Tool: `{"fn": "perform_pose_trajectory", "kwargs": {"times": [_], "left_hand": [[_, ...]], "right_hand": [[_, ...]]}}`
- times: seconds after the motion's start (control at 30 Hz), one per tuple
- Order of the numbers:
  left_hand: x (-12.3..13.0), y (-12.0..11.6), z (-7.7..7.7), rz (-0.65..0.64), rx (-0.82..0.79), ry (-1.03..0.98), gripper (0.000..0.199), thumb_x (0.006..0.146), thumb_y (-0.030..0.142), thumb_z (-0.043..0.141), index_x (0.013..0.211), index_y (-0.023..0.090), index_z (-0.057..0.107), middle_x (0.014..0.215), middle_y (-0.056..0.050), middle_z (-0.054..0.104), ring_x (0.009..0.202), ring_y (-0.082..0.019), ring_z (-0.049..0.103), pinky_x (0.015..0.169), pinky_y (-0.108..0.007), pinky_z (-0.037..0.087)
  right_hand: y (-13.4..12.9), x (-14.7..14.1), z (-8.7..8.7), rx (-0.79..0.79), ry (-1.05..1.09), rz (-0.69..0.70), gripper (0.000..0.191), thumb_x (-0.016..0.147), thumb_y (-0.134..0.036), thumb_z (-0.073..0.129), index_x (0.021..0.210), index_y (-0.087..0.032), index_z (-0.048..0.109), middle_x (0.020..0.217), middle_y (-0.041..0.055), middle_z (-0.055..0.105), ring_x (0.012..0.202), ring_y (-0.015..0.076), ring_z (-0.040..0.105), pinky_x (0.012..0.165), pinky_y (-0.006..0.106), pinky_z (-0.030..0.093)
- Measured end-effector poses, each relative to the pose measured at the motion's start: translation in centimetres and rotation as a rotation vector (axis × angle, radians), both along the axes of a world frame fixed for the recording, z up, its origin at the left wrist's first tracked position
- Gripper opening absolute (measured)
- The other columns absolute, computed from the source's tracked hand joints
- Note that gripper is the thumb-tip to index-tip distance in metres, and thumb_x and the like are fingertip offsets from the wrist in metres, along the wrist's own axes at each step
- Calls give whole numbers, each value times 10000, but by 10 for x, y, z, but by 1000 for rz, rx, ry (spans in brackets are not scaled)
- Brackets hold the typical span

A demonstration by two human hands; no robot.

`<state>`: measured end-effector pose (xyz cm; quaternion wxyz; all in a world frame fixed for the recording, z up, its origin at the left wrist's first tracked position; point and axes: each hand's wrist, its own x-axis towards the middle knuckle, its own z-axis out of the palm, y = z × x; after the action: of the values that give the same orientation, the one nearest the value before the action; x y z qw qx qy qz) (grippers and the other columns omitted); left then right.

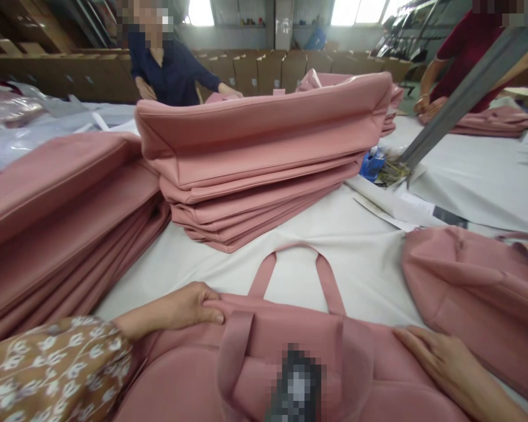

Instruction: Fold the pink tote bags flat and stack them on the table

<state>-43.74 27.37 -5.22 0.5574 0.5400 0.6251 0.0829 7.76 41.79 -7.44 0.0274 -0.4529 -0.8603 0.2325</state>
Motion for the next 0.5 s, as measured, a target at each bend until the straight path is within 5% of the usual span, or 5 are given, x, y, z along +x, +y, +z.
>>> {"fn": "perform_pose_trajectory", "kwargs": {"times": [0.1,0.17,0.27,0.33,0.5], "left_hand": [[5,-7,24,5,139,184,466,869,618,527,757,177,627,712,3,591,680,-158,516,626,-229,374],[5,-3,33,33,242,244,488,932,584,419,754,176,619,753,-14,599,736,-171,537,706,-245,403],[2,14,34,89,318,220,469,936,567,397,940,166,640,906,-41,622,858,-191,551,814,-271,416],[3,29,28,30,207,181,478,886,594,469,1039,169,628,915,-31,621,838,-187,542,764,-263,418],[18,39,12,-162,74,114,463,867,614,480,689,188,516,670,20,493,621,-137,409,560,-243,310]], "right_hand": [[1,19,-13,307,-48,201,357,865,-362,425,1038,-296,729,945,48,739,762,261,696,558,308,533],[5,18,-14,343,-13,213,335,866,-384,438,961,-288,744,893,69,738,759,278,694,562,329,554],[11,-1,0,102,92,80,435,910,-511,385,770,-283,727,793,83,715,737,281,681,661,365,589],[12,-14,14,-45,117,4,490,918,-585,365,743,-290,714,840,72,721,787,284,685,737,372,595],[10,-19,33,-193,82,-48,467,883,-620,421,738,-286,713,762,51,715,763,304,686,670,355,595]]}}
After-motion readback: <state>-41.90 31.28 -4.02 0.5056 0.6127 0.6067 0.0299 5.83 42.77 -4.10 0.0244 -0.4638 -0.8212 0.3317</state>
